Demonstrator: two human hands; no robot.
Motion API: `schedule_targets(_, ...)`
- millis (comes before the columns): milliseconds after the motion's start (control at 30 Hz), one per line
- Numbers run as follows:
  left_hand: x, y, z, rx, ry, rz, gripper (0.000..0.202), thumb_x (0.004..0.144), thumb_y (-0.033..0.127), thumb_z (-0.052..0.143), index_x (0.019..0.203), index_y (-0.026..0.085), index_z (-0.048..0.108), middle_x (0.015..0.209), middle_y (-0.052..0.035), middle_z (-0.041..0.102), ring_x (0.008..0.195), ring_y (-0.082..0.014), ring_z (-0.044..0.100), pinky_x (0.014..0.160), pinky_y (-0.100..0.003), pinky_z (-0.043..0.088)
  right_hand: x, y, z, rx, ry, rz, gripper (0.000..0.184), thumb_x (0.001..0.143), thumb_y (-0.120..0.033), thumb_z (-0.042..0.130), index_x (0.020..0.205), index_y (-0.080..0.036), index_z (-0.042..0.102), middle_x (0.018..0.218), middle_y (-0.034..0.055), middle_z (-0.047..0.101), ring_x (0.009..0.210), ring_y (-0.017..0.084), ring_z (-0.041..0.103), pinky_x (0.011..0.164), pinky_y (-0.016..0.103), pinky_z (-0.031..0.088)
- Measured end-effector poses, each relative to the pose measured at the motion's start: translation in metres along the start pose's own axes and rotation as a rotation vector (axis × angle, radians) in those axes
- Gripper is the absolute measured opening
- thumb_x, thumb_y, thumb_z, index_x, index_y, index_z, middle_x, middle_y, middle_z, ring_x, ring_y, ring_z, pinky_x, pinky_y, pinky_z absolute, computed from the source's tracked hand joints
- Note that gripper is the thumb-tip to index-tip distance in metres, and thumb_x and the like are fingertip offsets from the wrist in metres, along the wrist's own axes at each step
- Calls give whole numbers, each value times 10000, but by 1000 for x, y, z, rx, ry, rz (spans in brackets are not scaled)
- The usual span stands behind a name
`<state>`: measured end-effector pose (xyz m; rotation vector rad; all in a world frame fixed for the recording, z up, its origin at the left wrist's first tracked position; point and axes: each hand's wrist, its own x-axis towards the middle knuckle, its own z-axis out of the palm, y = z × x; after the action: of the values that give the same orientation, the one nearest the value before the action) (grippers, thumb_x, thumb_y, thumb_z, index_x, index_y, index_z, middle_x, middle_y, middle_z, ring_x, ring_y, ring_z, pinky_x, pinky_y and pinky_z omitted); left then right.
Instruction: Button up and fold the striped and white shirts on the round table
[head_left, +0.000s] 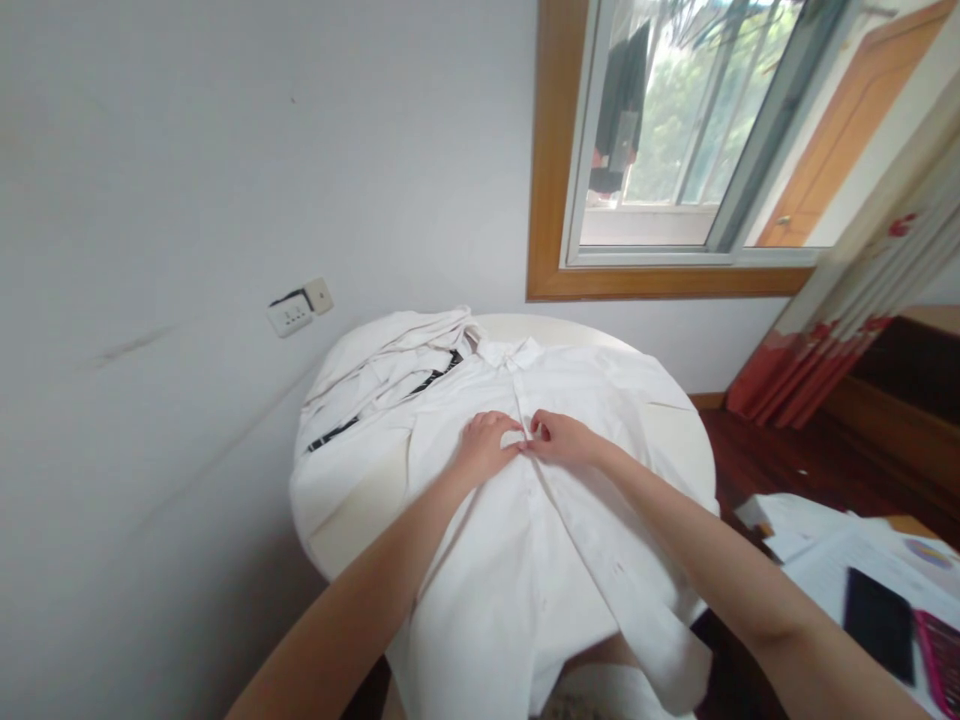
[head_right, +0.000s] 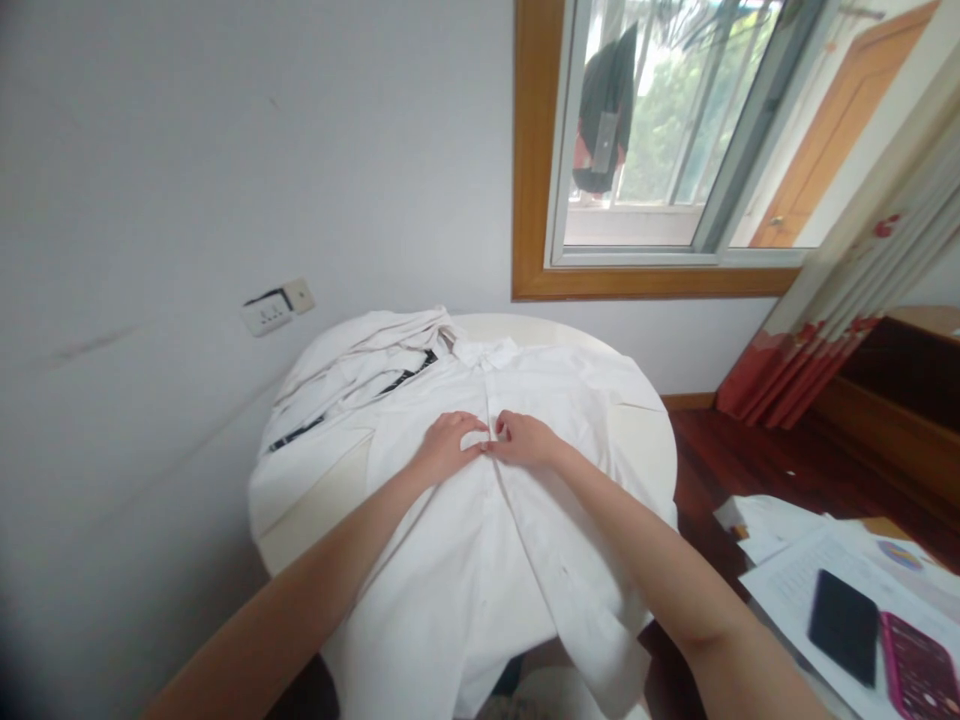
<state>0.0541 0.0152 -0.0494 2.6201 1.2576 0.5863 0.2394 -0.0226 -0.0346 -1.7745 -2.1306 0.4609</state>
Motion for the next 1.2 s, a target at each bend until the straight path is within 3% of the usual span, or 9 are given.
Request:
schedule_targets(200,2,0,1,-43,3,-3,242,791,372,636,1027,318,649,1128,-1,589,1114,-203,468,988,-359,358,-4,3,2,34,2,-74,255,758,-298,613,975,-171,567,766,10,614,634,111,517,573,206,340)
schedule_targets(400,7,4,6,-60,13,-14,204,784,316,647,981,267,644,1104,-20,589,1086,-208,477,968,-365,366,-8,-1,2,35,39,-6,147,759,-216,563,896,-167,586,745,12,616,619,110,505,569,209,327)
schedule_targets(667,9,12,12,-16,75,-16,130,799,311,641,898,230,620,1033,-28,582,1039,-202,478,932,-356,369,-8,0,4,60,46,34,109,785,-243,551,840,-174,615,744,16,629,640,117,520,584,218,334)
schedule_targets(833,8,18,9,22,88,-25,85,824,281,607,879,216,614,990,-36,574,1013,-204,474,914,-355,372,-10,-2,7,88,100,31,189,792,-301,571,921,-168,609,738,18,620,634,117,519,588,217,345)
schedule_targets(1000,5,26,5,105,82,-35,107,860,313,558,887,218,600,977,-50,563,1006,-221,467,880,-366,372,-9,3,9,126,83,44,233,757,-195,576,980,-156,629,758,18,634,650,117,532,610,215,364)
schedule_targets(1100,3,29,5,167,81,-23,136,887,320,504,897,211,584,973,-68,555,1000,-235,462,849,-378,369,-6,9,9,197,80,52,244,742,-157,562,968,-146,654,731,12,632,649,119,537,618,218,374)
schedule_targets(1200,2,30,6,216,78,-9,167,908,310,448,904,204,578,975,-82,549,1002,-245,456,839,-390,360,-3,13,6,370,80,68,239,749,-224,569,950,-138,665,719,7,626,653,125,537,629,225,394)
